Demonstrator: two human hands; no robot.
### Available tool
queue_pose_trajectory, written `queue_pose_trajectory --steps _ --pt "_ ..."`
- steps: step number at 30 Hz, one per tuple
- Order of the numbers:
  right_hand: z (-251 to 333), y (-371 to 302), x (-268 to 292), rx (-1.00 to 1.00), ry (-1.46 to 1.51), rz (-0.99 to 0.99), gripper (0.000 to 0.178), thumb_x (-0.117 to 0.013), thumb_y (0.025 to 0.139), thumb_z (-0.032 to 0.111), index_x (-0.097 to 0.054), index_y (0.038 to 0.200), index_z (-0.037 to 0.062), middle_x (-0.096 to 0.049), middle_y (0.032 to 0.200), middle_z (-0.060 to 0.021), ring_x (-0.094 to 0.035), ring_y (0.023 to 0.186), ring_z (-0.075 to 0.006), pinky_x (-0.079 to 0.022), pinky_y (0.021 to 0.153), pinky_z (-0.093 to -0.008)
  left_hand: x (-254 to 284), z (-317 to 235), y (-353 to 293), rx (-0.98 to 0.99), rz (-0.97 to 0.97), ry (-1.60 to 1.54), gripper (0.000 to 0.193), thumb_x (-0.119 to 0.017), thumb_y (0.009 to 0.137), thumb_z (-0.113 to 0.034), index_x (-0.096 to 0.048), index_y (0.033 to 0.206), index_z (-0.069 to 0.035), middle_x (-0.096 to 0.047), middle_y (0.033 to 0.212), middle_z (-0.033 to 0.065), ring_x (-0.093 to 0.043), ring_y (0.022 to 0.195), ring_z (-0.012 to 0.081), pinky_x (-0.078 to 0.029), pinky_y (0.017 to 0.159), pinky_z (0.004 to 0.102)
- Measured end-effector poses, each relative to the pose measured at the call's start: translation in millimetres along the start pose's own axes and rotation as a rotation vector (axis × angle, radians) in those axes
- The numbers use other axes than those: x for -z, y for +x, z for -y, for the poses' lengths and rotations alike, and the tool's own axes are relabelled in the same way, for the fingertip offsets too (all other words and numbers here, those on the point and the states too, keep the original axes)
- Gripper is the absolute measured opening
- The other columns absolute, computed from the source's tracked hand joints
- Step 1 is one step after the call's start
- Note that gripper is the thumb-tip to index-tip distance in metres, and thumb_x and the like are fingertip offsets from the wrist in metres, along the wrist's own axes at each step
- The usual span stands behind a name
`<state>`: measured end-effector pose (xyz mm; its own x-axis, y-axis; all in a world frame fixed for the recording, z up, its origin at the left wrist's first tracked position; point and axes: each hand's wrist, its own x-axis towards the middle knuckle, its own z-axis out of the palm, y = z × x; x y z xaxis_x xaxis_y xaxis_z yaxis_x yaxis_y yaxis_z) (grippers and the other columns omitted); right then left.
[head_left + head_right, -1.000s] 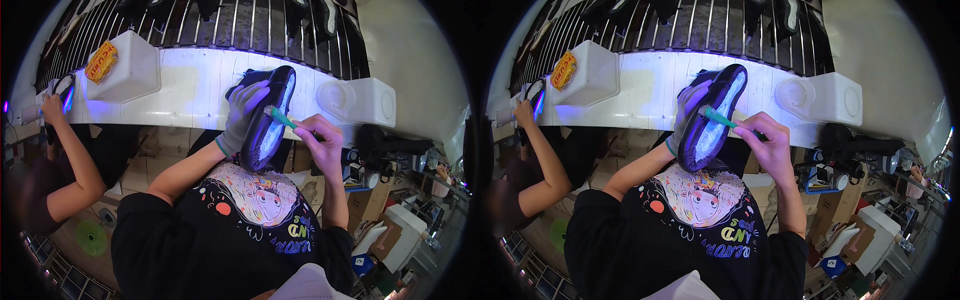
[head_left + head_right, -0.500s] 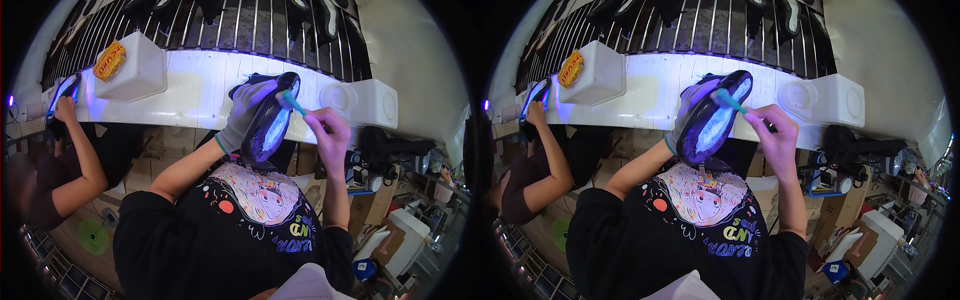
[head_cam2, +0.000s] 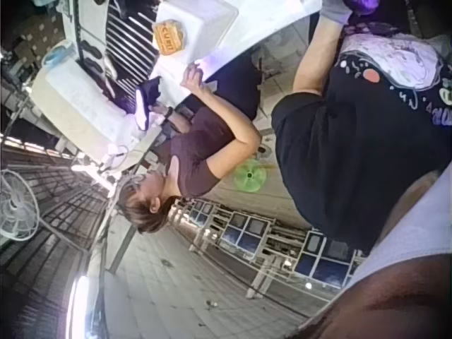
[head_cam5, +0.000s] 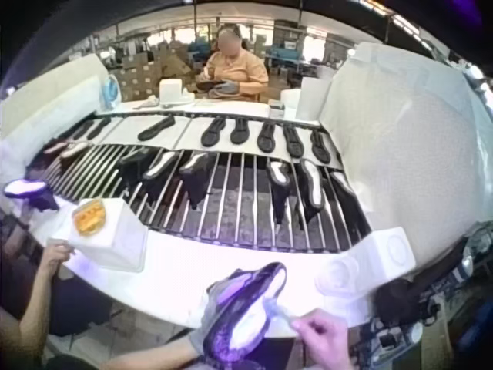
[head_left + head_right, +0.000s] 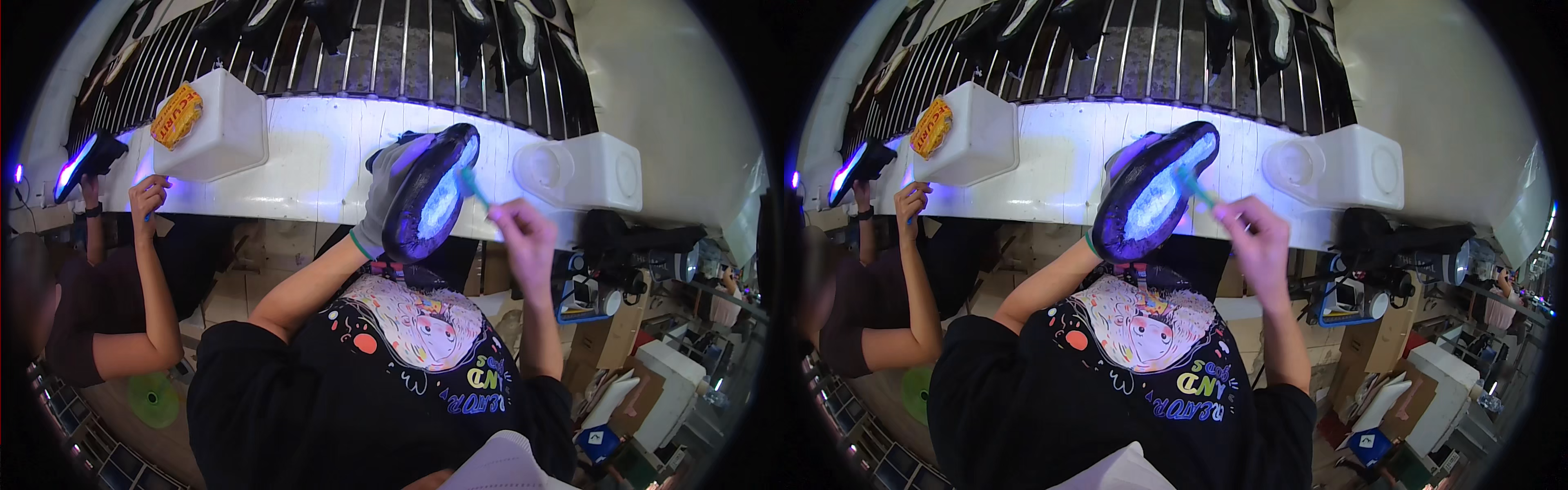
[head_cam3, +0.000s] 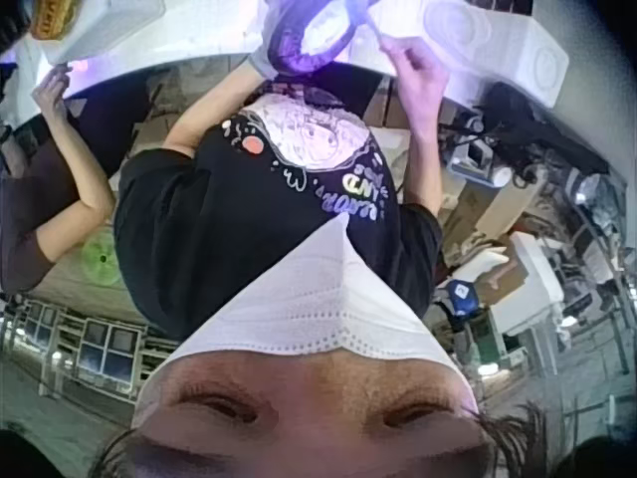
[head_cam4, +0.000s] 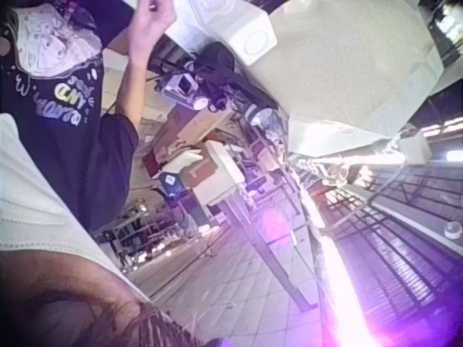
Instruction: Applying adhesive to the soles of shoes using a brush.
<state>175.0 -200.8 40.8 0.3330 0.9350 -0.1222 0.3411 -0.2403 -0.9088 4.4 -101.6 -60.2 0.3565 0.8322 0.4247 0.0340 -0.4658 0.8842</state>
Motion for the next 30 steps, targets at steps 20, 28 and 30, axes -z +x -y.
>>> queue_pose_trajectory --steps 20,28,30 --pt "74 -5 1 0.569 -0.073 0.084 0.012 -0.072 0.079 -0.002 -0.069 0.090 -0.0036 -0.065 0.082 -0.0093 -0.063 0.071 -0.0145 -0.049 0.060 -0.0249 51 -67 30 0.082 0.371 -0.124 0.082 -0.078 0.065 -0.019 -0.040 0.138 -0.008 -0.056 0.122 0.0103 -0.055 0.104 0.0290 -0.041 0.094 0.0393" --pt "86 25 11 0.684 -0.221 0.001 0.015 -0.075 0.076 0.002 -0.071 0.090 0.0011 -0.064 0.077 -0.0072 -0.062 0.062 -0.0136 -0.048 0.051 -0.0246 72 -52 81 0.157 0.811 -0.182 0.081 -0.086 0.063 -0.025 -0.047 0.133 -0.008 -0.059 0.122 0.0091 -0.059 0.106 0.0224 -0.046 0.094 0.0360" --pt "89 38 15 0.762 -0.314 -0.027 0.014 -0.076 0.075 0.004 -0.070 0.088 0.0022 -0.063 0.075 -0.0066 -0.062 0.062 -0.0159 -0.048 0.053 -0.0269 72 -52 91 0.226 0.760 -0.310 0.072 -0.088 0.063 -0.024 -0.055 0.125 -0.007 -0.064 0.114 0.0067 -0.061 0.099 0.0167 -0.049 0.089 0.0318"
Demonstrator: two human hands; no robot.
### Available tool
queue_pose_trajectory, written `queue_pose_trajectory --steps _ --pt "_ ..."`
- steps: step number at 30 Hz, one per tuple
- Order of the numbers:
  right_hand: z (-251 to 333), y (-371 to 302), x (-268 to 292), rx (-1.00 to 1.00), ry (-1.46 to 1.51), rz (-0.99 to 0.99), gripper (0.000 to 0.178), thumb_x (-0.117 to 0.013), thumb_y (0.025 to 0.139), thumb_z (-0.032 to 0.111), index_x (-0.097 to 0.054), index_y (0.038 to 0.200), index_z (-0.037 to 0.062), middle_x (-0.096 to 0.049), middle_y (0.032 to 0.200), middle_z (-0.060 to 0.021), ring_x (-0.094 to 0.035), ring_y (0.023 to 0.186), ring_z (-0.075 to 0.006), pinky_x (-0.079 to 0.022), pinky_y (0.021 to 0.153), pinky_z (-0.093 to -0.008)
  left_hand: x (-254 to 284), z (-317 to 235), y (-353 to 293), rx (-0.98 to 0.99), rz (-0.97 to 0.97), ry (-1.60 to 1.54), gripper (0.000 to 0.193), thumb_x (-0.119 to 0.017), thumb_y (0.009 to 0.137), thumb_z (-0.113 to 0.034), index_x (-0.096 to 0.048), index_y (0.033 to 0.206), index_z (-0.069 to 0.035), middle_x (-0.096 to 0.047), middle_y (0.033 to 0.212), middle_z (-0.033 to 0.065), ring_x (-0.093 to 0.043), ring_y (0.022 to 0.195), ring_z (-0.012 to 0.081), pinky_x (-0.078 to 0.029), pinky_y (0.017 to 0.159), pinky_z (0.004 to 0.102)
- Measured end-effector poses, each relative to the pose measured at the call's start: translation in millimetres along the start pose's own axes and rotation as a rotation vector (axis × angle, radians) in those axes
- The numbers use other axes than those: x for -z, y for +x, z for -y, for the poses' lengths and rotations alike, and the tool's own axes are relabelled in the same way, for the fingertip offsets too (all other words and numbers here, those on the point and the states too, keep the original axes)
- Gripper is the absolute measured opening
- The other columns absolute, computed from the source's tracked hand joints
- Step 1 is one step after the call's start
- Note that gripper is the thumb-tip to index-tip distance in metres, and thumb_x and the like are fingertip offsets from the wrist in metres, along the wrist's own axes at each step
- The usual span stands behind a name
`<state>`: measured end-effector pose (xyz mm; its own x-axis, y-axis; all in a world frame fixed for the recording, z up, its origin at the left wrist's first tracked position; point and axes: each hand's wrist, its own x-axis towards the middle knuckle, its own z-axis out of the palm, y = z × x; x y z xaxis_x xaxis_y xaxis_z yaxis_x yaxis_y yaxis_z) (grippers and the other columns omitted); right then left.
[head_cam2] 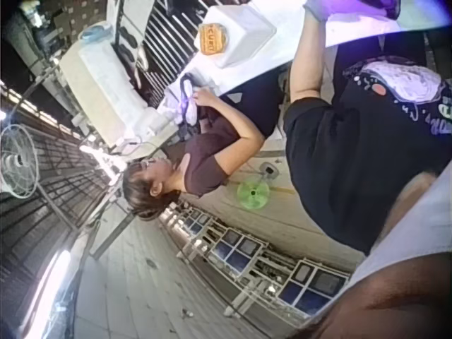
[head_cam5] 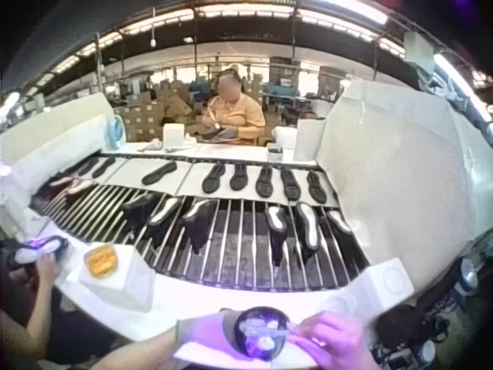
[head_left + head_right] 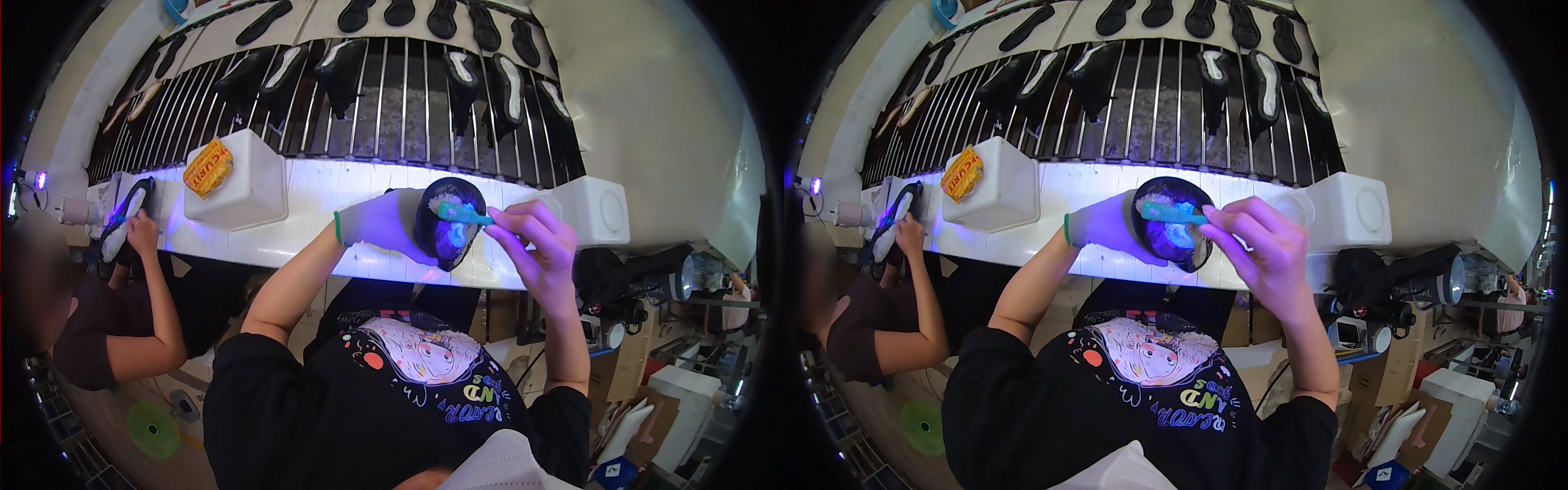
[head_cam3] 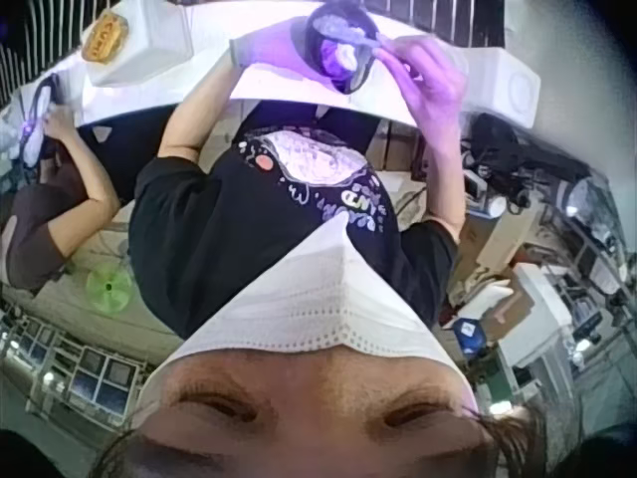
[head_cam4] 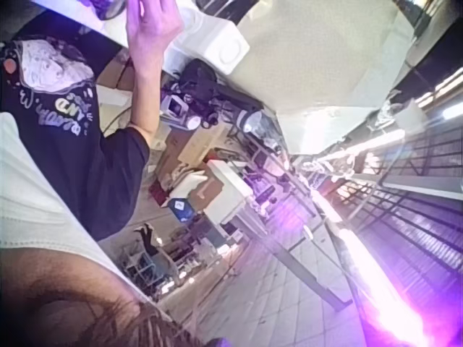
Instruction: Applying adhesive to the soles of shoes using a brush.
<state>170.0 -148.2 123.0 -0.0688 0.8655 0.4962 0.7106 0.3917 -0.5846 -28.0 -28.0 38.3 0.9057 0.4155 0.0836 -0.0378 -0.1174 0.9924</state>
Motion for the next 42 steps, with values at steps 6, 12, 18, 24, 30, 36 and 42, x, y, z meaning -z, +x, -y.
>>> queue_pose_trajectory --steps 6,12,18,24,30,36,42 --pt "-13 25 13 0.135 -0.217 0.066 0.012 -0.076 0.076 0.013 -0.068 0.081 0.0044 -0.061 0.072 -0.0032 -0.058 0.057 -0.0159 -0.042 0.048 -0.0290 33 9 34 0.057 0.363 0.051 0.063 -0.088 0.062 -0.019 -0.061 0.116 -0.005 -0.067 0.104 0.0058 -0.062 0.093 0.0125 -0.049 0.087 0.0277" --pt "-30 36 18 0.085 -0.018 -0.107 0.015 -0.076 0.077 0.012 -0.070 0.087 0.0022 -0.062 0.073 -0.0072 -0.061 0.062 -0.0171 -0.046 0.054 -0.0271 37 1 43 0.005 0.351 -0.038 0.075 -0.088 0.062 -0.014 -0.054 0.128 -0.005 -0.059 0.120 0.0050 -0.056 0.107 0.0152 -0.044 0.095 0.0298" --pt "-23 20 30 -0.089 -0.219 0.408 0.013 -0.074 0.078 0.018 -0.069 0.083 0.0075 -0.063 0.075 -0.0063 -0.061 0.064 -0.0199 -0.046 0.060 -0.0296 50 10 48 0.209 0.272 0.205 0.077 -0.089 0.061 -0.017 -0.053 0.128 -0.004 -0.061 0.118 0.0072 -0.055 0.110 0.0168 -0.044 0.098 0.0322" --pt "-97 -57 52 -0.650 -0.309 -0.056 0.015 -0.068 0.081 0.013 -0.067 0.092 0.0025 -0.067 0.079 -0.0118 -0.066 0.077 -0.0294 -0.050 0.067 -0.0375 44 74 4 0.274 -0.112 0.056 0.072 -0.086 0.061 -0.013 -0.054 0.126 -0.005 -0.062 0.115 0.0050 -0.058 0.107 0.0182 -0.046 0.096 0.0352" --pt "-126 -113 5 -0.815 -0.740 -0.015 0.012 -0.065 0.083 0.013 -0.060 0.086 0.0024 -0.064 0.085 -0.0160 -0.063 0.076 -0.0381 -0.050 0.066 -0.0464 9 106 4 0.085 -0.172 -0.292 0.053 -0.068 0.081 -0.034 -0.055 0.119 0.000 -0.063 0.109 0.0061 -0.060 0.098 0.0146 -0.047 0.090 0.0291" --pt "-141 -113 -3 -0.798 -0.775 0.046 0.015 -0.065 0.084 0.015 -0.062 0.088 0.0008 -0.065 0.081 -0.0163 -0.065 0.073 -0.0358 -0.050 0.062 -0.0440 -72 129 -20 0.351 -0.157 -1.306 0.074 -0.036 0.094 -0.063 -0.040 0.140 -0.006 -0.053 0.133 0.0126 -0.055 0.115 0.0256 -0.043 0.102 0.0379" --pt "-156 -141 -3 -1.002 0.145 -0.312 0.017 -0.064 0.088 0.017 -0.065 0.090 0.0007 -0.067 0.074 -0.0062 -0.055 0.054 -0.0092 -0.040 0.048 -0.0241 -92 126 -28 0.433 -0.404 -1.173 0.073 -0.038 0.093 -0.062 -0.041 0.140 -0.006 -0.054 0.131 0.0117 -0.055 0.115 0.0242 -0.044 0.101 0.0367"
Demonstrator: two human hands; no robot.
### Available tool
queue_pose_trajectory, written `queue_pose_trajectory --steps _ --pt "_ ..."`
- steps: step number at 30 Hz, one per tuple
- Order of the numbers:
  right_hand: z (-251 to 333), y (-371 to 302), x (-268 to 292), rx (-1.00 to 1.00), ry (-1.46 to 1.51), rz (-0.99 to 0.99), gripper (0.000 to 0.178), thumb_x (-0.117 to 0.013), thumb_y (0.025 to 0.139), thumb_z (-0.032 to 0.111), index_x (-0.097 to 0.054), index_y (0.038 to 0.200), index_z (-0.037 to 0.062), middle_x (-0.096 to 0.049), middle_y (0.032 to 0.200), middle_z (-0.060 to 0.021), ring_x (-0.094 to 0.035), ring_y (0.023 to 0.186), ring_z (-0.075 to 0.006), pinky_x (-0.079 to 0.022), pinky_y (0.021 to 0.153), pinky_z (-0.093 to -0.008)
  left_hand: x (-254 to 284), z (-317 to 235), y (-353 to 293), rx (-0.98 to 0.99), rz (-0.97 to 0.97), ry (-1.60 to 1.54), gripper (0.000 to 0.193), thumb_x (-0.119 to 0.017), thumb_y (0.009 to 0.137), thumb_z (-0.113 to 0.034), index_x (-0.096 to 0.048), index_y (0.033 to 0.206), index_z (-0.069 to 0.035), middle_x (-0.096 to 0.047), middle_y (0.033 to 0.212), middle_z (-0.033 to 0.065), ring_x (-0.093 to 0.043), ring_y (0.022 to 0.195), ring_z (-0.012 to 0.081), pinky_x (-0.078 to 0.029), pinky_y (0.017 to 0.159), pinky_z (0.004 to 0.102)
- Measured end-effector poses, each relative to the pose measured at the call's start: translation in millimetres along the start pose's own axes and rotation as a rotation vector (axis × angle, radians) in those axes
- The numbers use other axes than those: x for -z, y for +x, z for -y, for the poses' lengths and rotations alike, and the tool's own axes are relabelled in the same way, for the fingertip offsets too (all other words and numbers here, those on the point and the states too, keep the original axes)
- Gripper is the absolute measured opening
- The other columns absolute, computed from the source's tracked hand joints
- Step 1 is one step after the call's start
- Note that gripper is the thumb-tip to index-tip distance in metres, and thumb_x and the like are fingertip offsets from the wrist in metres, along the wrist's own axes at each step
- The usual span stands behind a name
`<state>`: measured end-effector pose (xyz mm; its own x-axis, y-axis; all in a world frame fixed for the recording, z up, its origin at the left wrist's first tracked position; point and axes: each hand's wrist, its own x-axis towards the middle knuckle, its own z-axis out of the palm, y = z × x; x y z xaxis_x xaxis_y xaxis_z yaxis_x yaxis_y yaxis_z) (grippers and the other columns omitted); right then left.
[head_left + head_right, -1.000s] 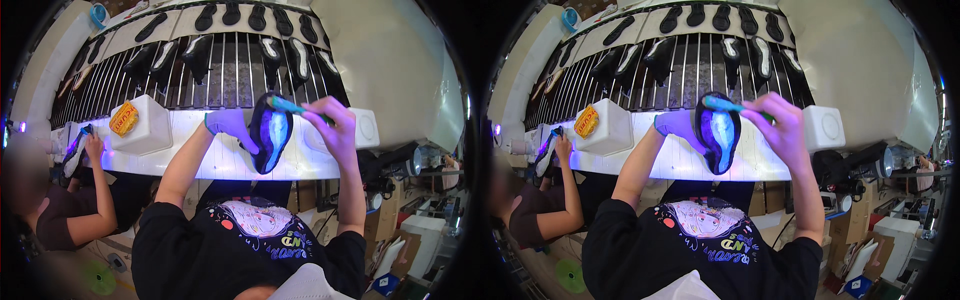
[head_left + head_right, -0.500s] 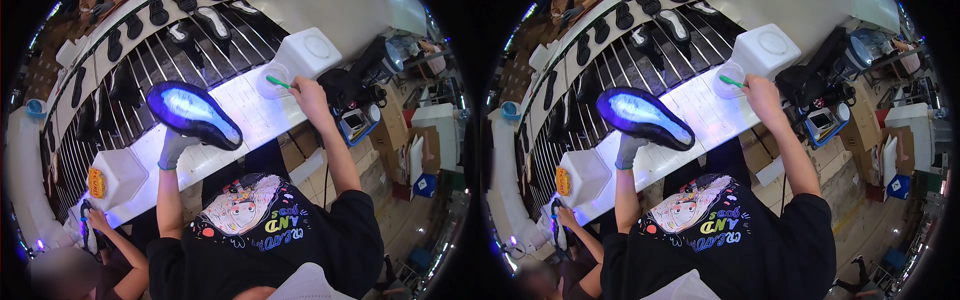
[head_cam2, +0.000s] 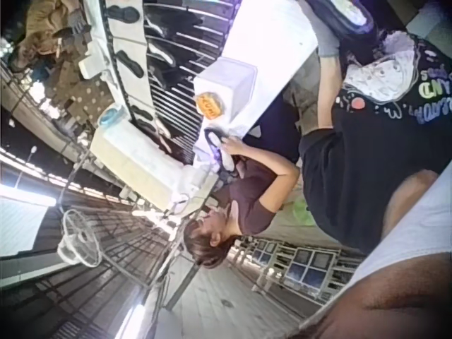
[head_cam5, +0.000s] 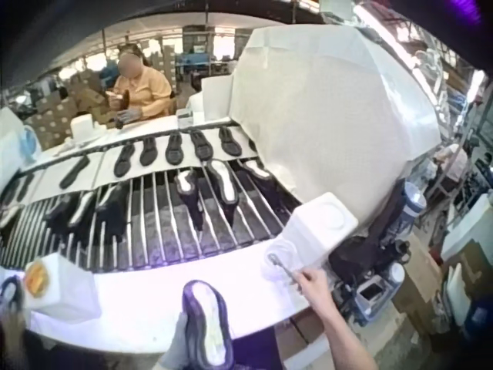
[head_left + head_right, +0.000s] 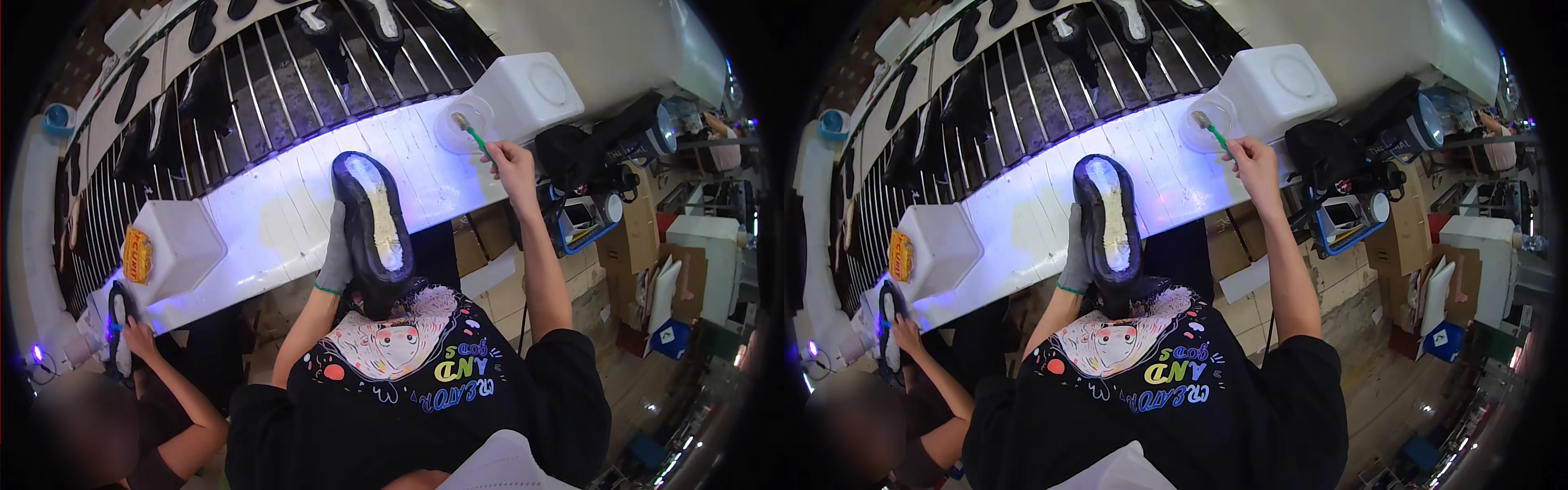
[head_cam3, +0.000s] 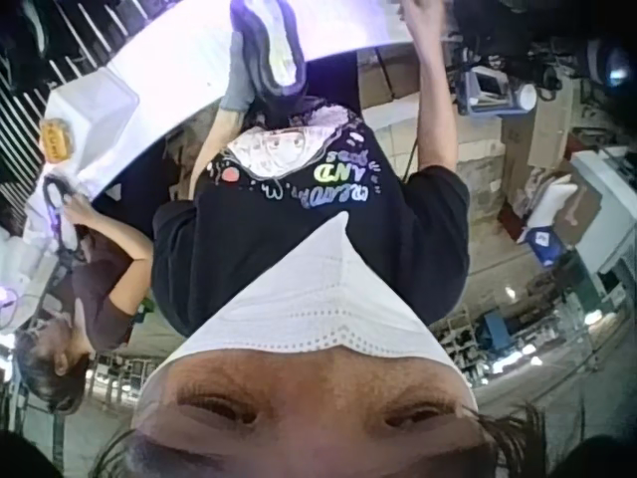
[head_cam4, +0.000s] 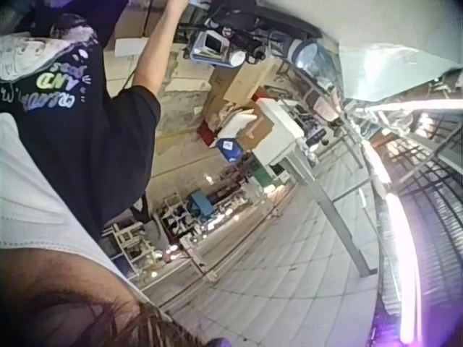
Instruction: Applying adhesive to the soles of shoes using a brush.
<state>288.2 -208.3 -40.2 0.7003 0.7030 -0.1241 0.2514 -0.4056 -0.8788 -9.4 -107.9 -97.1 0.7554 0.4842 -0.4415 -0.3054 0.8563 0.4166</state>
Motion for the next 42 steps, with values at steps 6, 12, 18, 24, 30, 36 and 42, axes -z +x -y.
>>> queue_pose_trajectory --steps 6,12,18,24,30,36,42 --pt "7 1 0 -0.158 0.441 0.145 0.018 -0.063 0.091 0.014 -0.060 0.102 0.0012 -0.065 0.076 -0.0059 -0.046 0.050 -0.0042 -0.032 0.044 -0.0177 12 8 -5 0.078 -0.044 -0.004 0.071 -0.047 0.091 -0.060 -0.047 0.134 -0.003 -0.058 0.124 0.0112 -0.058 0.107 0.0218 -0.047 0.096 0.0350" --pt "61 -14 -10 0.029 0.328 0.406 0.017 -0.060 0.092 0.011 -0.067 0.100 -0.0017 -0.063 0.079 -0.0013 -0.051 0.064 -0.0055 -0.039 0.059 -0.0193 -8 4 -6 0.058 -0.095 0.027 0.062 -0.043 0.096 -0.051 -0.045 0.133 -0.002 -0.059 0.120 0.0121 -0.060 0.104 0.0197 -0.049 0.094 0.0333" --pt "94 -59 -29 0.218 -0.011 0.766 0.014 -0.073 0.079 0.006 -0.071 0.091 0.0003 -0.065 0.080 -0.0033 -0.054 0.070 -0.0086 -0.041 0.064 -0.0223 -1 6 -4 0.018 0.011 0.014 0.064 -0.041 0.097 -0.051 -0.042 0.136 0.000 -0.056 0.125 0.0136 -0.059 0.109 0.0197 -0.047 0.097 0.0341" --pt "91 -60 -43 0.330 -0.137 0.677 0.012 -0.074 0.078 0.007 -0.071 0.087 -0.0008 -0.063 0.075 -0.0049 -0.054 0.069 -0.0109 -0.041 0.063 -0.0244 -8 1 -9 -0.021 0.002 0.080 0.057 -0.043 0.098 -0.046 -0.048 0.130 0.001 -0.060 0.117 0.0111 -0.060 0.104 0.0165 -0.048 0.094 0.0313" --pt "90 -33 -67 0.363 -0.303 0.550 0.014 -0.075 0.079 0.015 -0.072 0.085 0.0030 -0.063 0.074 -0.0066 -0.053 0.059 -0.0135 -0.039 0.054 -0.0280 -14 -5 -13 -0.044 -0.024 0.176 0.056 -0.044 0.098 -0.046 -0.052 0.125 0.002 -0.062 0.110 0.0082 -0.060 0.095 0.0132 -0.049 0.088 0.0283" --pt "90 -7 -91 0.393 -0.326 0.553 0.013 -0.074 0.081 0.014 -0.072 0.085 0.0022 -0.061 0.068 -0.0014 -0.035 0.055 -0.0061 -0.030 0.050 -0.0243 -2 3 -9 -0.050 -0.027 0.263 0.060 -0.043 0.097 -0.050 -0.050 0.128 0.001 -0.061 0.114 0.0102 -0.061 0.097 0.0148 -0.050 0.088 0.0290" --pt "80 30 -115 0.332 -0.521 0.552 0.024 -0.074 0.079 0.030 -0.072 0.083 0.0058 -0.064 0.068 -0.0099 -0.057 0.059 -0.0196 -0.043 0.057 -0.0333 -10 -2 -14 -0.065 -0.089 0.292 0.059 -0.046 0.095 -0.052 -0.058 0.116 0.002 -0.064 0.101 0.0070 -0.061 0.086 0.0119 -0.049 0.079 0.0258"
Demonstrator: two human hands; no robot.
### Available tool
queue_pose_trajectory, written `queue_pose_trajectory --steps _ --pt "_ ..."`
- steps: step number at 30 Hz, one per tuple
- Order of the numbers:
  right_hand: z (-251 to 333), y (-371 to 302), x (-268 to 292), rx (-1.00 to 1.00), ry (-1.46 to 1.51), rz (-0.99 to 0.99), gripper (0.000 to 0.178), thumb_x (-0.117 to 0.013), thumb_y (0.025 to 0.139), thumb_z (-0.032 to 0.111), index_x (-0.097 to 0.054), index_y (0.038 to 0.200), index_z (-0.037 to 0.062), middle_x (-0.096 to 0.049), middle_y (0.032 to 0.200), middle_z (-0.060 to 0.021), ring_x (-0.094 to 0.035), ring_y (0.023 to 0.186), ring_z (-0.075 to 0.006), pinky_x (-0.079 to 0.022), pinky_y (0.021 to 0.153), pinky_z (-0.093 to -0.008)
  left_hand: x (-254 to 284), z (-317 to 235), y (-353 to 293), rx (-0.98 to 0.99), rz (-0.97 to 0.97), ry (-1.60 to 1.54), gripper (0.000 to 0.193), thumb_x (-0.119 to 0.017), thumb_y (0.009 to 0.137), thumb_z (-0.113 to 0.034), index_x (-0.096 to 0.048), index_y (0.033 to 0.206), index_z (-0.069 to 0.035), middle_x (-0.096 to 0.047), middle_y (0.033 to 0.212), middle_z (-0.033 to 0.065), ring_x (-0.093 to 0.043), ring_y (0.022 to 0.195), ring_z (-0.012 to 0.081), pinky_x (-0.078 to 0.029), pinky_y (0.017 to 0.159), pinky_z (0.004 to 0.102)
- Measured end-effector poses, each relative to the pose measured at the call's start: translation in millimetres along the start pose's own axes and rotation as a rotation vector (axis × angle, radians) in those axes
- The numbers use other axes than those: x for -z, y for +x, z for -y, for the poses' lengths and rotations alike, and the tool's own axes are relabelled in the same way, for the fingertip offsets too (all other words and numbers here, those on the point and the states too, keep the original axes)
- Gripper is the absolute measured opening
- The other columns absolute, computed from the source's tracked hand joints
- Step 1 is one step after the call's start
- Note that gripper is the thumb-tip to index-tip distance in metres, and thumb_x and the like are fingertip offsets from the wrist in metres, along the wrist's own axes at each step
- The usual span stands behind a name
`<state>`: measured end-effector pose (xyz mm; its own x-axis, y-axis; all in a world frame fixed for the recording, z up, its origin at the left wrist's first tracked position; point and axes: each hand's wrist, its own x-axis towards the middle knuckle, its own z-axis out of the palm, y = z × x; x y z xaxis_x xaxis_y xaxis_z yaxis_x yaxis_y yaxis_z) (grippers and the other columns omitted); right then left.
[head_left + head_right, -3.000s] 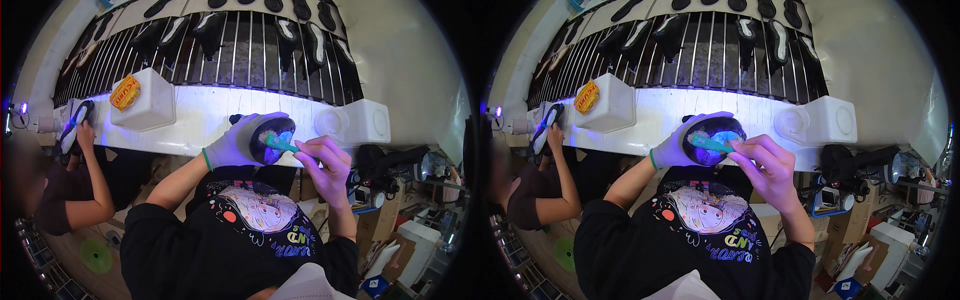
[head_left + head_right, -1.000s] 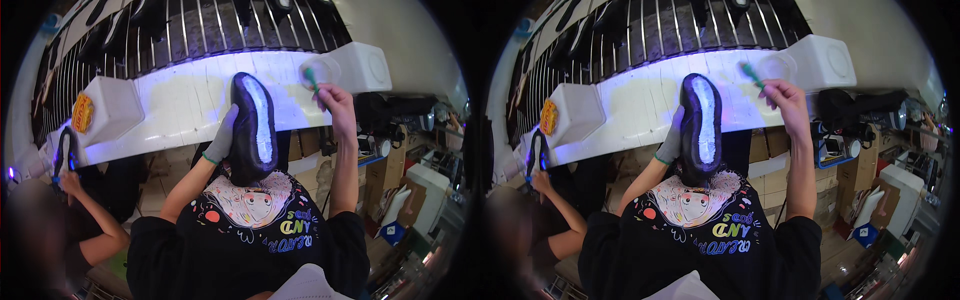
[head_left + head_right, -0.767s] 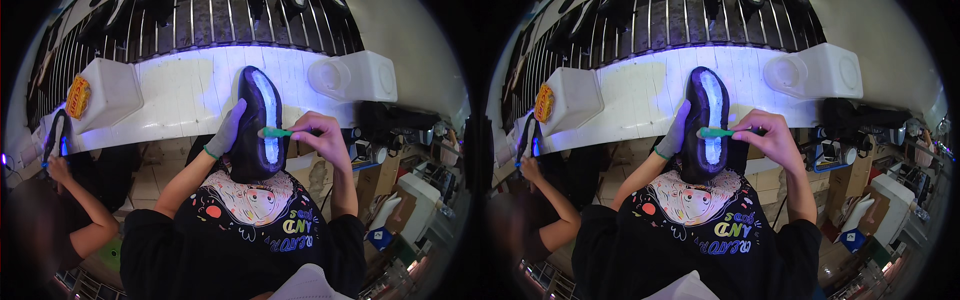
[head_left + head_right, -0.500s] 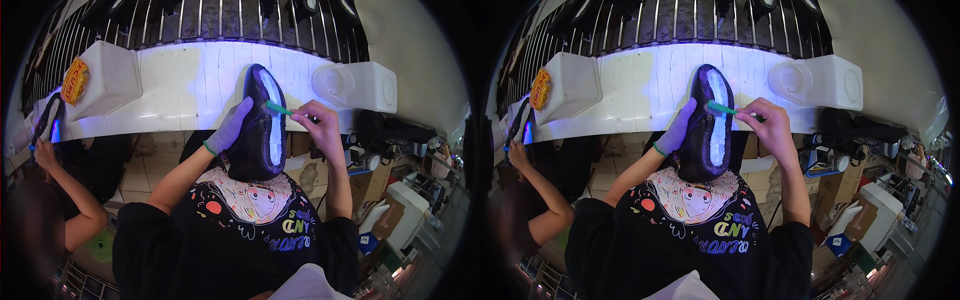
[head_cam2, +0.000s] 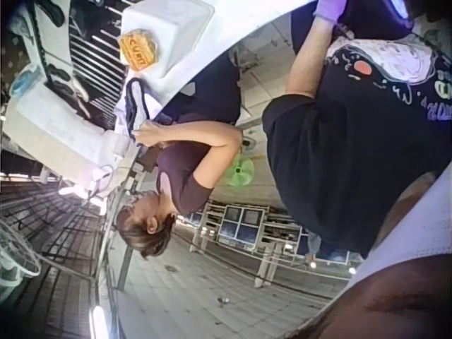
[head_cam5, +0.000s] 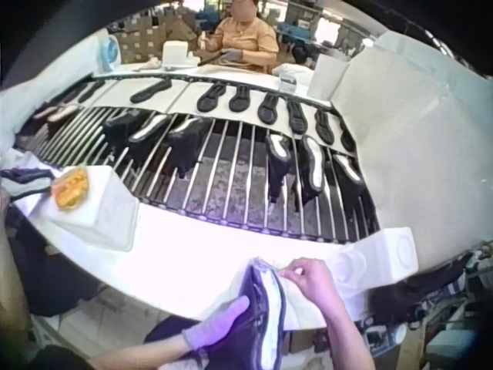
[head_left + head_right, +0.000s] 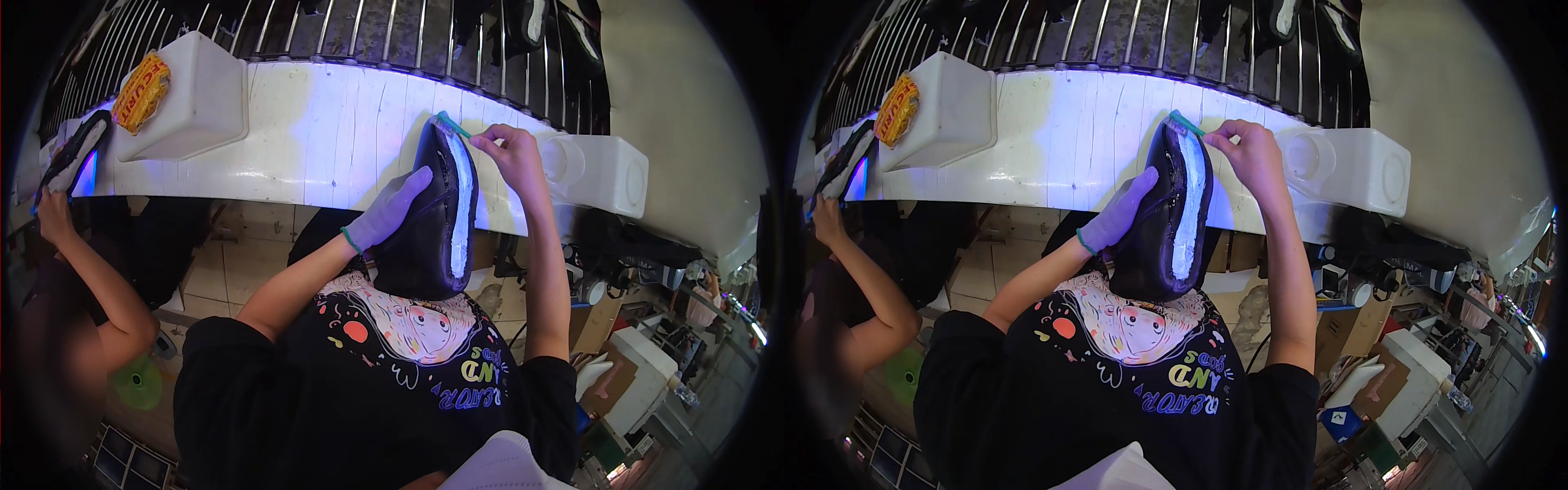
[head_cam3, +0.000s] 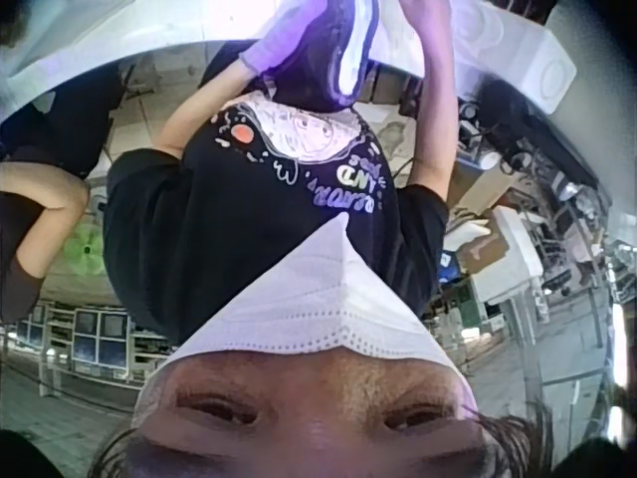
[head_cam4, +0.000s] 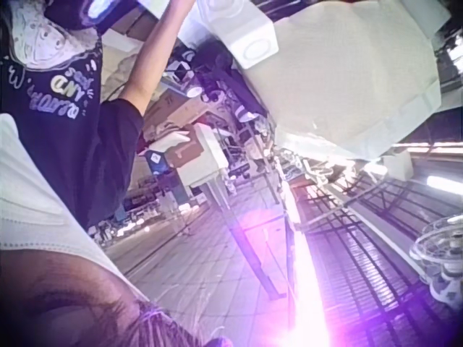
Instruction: Applying adhesive to the soles of shoes using a brush.
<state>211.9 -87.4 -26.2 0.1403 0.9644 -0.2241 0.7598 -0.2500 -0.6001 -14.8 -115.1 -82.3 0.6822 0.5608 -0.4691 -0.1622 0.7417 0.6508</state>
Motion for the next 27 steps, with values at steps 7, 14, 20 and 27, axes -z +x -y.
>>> queue_pose_trajectory --steps 7,14,20,27 --pt "-18 20 5 0.066 0.143 0.129 0.022 -0.073 0.081 0.025 -0.071 0.082 0.0025 -0.065 0.069 -0.0063 -0.056 0.062 -0.0136 -0.043 0.059 -0.0297 -1 -2 0 -0.007 0.012 -0.026 0.058 -0.045 0.095 -0.051 -0.058 0.115 0.002 -0.064 0.100 0.0066 -0.061 0.085 0.0115 -0.049 0.078 0.0256" --pt "-10 -13 30 0.103 0.297 0.343 0.017 -0.075 0.081 0.015 -0.068 0.079 -0.0003 -0.060 0.071 0.0023 -0.043 0.064 -0.0038 -0.034 0.058 -0.0233 -3 -7 -1 -0.028 0.077 -0.006 0.062 -0.042 0.096 -0.052 -0.053 0.125 0.002 -0.062 0.111 0.0086 -0.062 0.094 0.0135 -0.051 0.085 0.0277" --pt "9 -44 47 0.109 0.207 0.386 0.014 -0.075 0.079 0.012 -0.069 0.079 -0.0009 -0.062 0.074 -0.0020 -0.049 0.067 -0.0076 -0.038 0.061 -0.0235 -1 0 2 -0.016 0.076 -0.075 0.060 -0.043 0.097 -0.049 -0.051 0.126 0.003 -0.062 0.112 0.0105 -0.061 0.096 0.0143 -0.049 0.088 0.0284" --pt "20 -98 51 0.180 0.372 0.496 0.014 -0.076 0.077 0.011 -0.069 0.081 -0.0004 -0.063 0.074 -0.0052 -0.059 0.071 -0.0130 -0.046 0.064 -0.0277 21 29 21 -0.006 0.168 -0.128 0.064 -0.040 0.097 -0.047 -0.039 0.136 0.003 -0.056 0.125 0.0181 -0.060 0.108 0.0241 -0.048 0.097 0.0382"
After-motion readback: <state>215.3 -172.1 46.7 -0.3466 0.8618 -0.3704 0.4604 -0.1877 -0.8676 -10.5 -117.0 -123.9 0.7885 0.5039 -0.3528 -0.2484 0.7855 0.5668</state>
